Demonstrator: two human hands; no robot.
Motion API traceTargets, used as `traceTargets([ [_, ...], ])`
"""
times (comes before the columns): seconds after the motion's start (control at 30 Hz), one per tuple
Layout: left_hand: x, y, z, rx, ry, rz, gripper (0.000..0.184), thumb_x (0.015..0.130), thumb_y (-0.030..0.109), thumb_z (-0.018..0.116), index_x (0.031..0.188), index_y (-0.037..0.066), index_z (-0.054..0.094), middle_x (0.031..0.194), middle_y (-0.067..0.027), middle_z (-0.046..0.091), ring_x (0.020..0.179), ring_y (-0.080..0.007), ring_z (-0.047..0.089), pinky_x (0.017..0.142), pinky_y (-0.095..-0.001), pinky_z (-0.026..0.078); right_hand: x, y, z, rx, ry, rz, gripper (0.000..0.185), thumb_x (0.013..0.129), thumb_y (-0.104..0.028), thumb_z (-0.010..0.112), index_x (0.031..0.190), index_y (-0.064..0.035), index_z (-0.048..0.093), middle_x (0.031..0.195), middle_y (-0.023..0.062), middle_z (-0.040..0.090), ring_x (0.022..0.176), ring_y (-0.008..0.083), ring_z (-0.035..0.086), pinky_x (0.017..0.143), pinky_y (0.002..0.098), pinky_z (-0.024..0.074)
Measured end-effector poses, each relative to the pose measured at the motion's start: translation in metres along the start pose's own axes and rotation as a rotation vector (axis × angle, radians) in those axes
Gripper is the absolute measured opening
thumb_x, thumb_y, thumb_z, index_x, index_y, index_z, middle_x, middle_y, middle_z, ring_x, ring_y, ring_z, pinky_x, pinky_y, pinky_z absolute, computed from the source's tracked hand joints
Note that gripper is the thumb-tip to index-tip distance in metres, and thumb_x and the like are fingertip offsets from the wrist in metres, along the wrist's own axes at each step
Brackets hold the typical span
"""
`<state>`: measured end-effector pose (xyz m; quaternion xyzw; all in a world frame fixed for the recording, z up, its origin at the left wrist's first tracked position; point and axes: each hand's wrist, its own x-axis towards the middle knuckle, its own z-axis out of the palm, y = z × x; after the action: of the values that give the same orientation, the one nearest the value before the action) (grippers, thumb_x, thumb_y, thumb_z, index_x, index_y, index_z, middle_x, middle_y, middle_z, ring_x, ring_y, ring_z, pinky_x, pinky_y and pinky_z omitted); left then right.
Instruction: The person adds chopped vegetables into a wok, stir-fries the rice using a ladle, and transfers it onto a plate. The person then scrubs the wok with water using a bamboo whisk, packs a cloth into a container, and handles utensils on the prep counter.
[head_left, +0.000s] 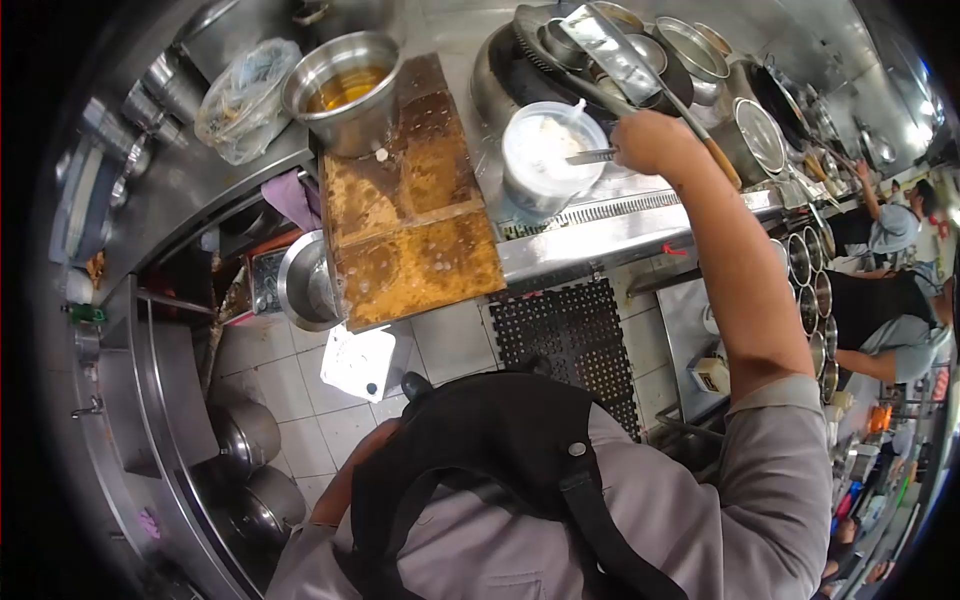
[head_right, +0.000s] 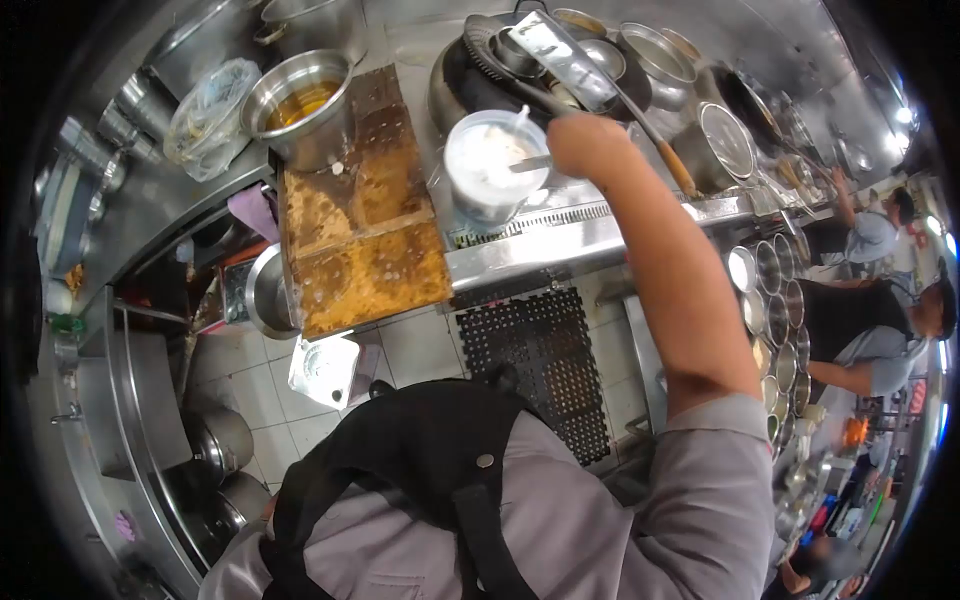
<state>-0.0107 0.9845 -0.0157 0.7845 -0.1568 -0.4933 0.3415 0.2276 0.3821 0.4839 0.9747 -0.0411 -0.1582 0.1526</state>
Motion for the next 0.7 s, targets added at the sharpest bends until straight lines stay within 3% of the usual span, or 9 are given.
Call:
traceTargets([
  [0.07, 0.019, 0.037, -0.004, -0.008, 0.069, -0.014, 0.042, 0.091, 0.038, 0.063, 0.116, 0.005, 0.068, 0.103, -0.0145, 0.071, 0.097, -0.0295, 0.067, 0.089, -0.0406, 0.052, -0.034, 0.009, -0.046, -0.021, 0.066, -0.032, 0.028, 0.087, -0.013, 0.055, 0.106, -0.0042, 0.073, 0.113, 0.0185, 0.070, 0.107, 0.0340, 0.068, 0.089, 0.0428, 0.0552],
  [0.17, -0.024, 0.229, -0.023, -0.204, 0.316, -0.232, 0.043, 0.091, 0.038, 0.065, 0.117, 0.003, 0.066, 0.102, -0.0149, 0.072, 0.090, -0.0261, 0.070, 0.080, -0.0388, 0.054, -0.017, 0.030, -0.039, 0.110, 0.245, -0.039, 0.024, 0.085, -0.020, 0.061, 0.099, -0.0058, 0.074, 0.099, 0.0177, 0.072, 0.097, 0.0323, 0.070, 0.085, 0.0439, 0.0560],
  [0.2, -0.020, 0.241, -0.020, -0.194, 0.338, -0.233, 0.043, 0.091, 0.038, 0.065, 0.117, 0.003, 0.066, 0.102, -0.0149, 0.072, 0.090, -0.0261, 0.070, 0.080, -0.0388, 0.054, 0.006, 0.026, -0.008, 0.128, 0.260, -0.072, 0.024, 0.085, -0.019, 0.060, 0.100, -0.0060, 0.074, 0.101, 0.0176, 0.072, 0.098, 0.0325, 0.070, 0.086, 0.0434, 0.0560],
  [0.37, 0.014, 0.220, 0.022, -0.135, 0.439, -0.051, 0.044, 0.089, 0.030, 0.070, 0.122, 0.003, 0.061, 0.103, -0.0181, 0.071, 0.093, -0.0255, 0.071, 0.079, -0.0361, 0.055, -0.008, 0.045, 0.015, 0.166, 0.155, -0.156, 0.028, 0.090, -0.015, 0.054, 0.107, -0.0064, 0.074, 0.112, 0.0149, 0.072, 0.104, 0.0297, 0.070, 0.087, 0.0415, 0.0560],
  [0.43, 0.007, 0.216, 0.035, -0.062, 0.408, -0.022, 0.044, 0.089, 0.030, 0.070, 0.122, 0.003, 0.061, 0.104, -0.0181, 0.071, 0.093, -0.0257, 0.071, 0.080, -0.0361, 0.055, -0.043, 0.076, 0.011, 0.198, 0.212, -0.099, 0.027, 0.090, -0.015, 0.054, 0.105, -0.0074, 0.075, 0.106, 0.0162, 0.072, 0.099, 0.0322, 0.070, 0.083, 0.0432, 0.0567],
  [0.5, -0.005, 0.210, 0.045, -0.013, 0.377, -0.026, 0.043, 0.089, 0.030, 0.069, 0.122, 0.003, 0.061, 0.104, -0.0181, 0.071, 0.094, -0.0259, 0.071, 0.080, -0.0361, 0.055, -0.086, 0.104, 0.035, 0.328, 0.377, -0.080, 0.028, 0.092, -0.020, 0.055, 0.112, -0.0092, 0.072, 0.096, 0.0182, 0.072, 0.091, 0.0355, 0.070, 0.077, 0.0467, 0.0559],
  [0.57, -0.012, 0.208, 0.047, 0.014, 0.364, -0.032, 0.043, 0.089, 0.030, 0.069, 0.122, 0.003, 0.061, 0.104, -0.0180, 0.071, 0.094, -0.0260, 0.071, 0.080, -0.0361, 0.055, -0.115, 0.114, 0.104, 0.555, 0.569, 0.030, 0.029, 0.094, -0.026, 0.058, 0.116, -0.0102, 0.067, 0.090, 0.0201, 0.070, 0.086, 0.0382, 0.068, 0.074, 0.0504, 0.0542],
  [0.63, -0.012, 0.213, 0.046, 0.039, 0.355, -0.033, 0.043, 0.089, 0.030, 0.069, 0.122, 0.003, 0.061, 0.104, -0.0180, 0.071, 0.094, -0.0262, 0.071, 0.080, -0.0361, 0.054, -0.115, 0.102, 0.197, 0.668, 0.611, 0.158, 0.035, 0.093, -0.029, 0.061, 0.123, -0.0115, 0.061, 0.090, 0.0191, 0.068, 0.085, 0.0382, 0.068, 0.073, 0.0505, 0.0538],
  [0.7, -0.014, 0.221, 0.044, 0.074, 0.342, -0.035, 0.043, 0.089, 0.029, 0.069, 0.122, 0.003, 0.061, 0.105, -0.0180, 0.071, 0.095, -0.0264, 0.071, 0.081, -0.0361, 0.054, -0.090, 0.104, 0.307, 0.515, 0.217, 0.113, 0.038, 0.092, -0.027, 0.062, 0.127, -0.0133, 0.060, 0.090, 0.0179, 0.067, 0.082, 0.0379, 0.067, 0.071, 0.0498, 0.0536],
])
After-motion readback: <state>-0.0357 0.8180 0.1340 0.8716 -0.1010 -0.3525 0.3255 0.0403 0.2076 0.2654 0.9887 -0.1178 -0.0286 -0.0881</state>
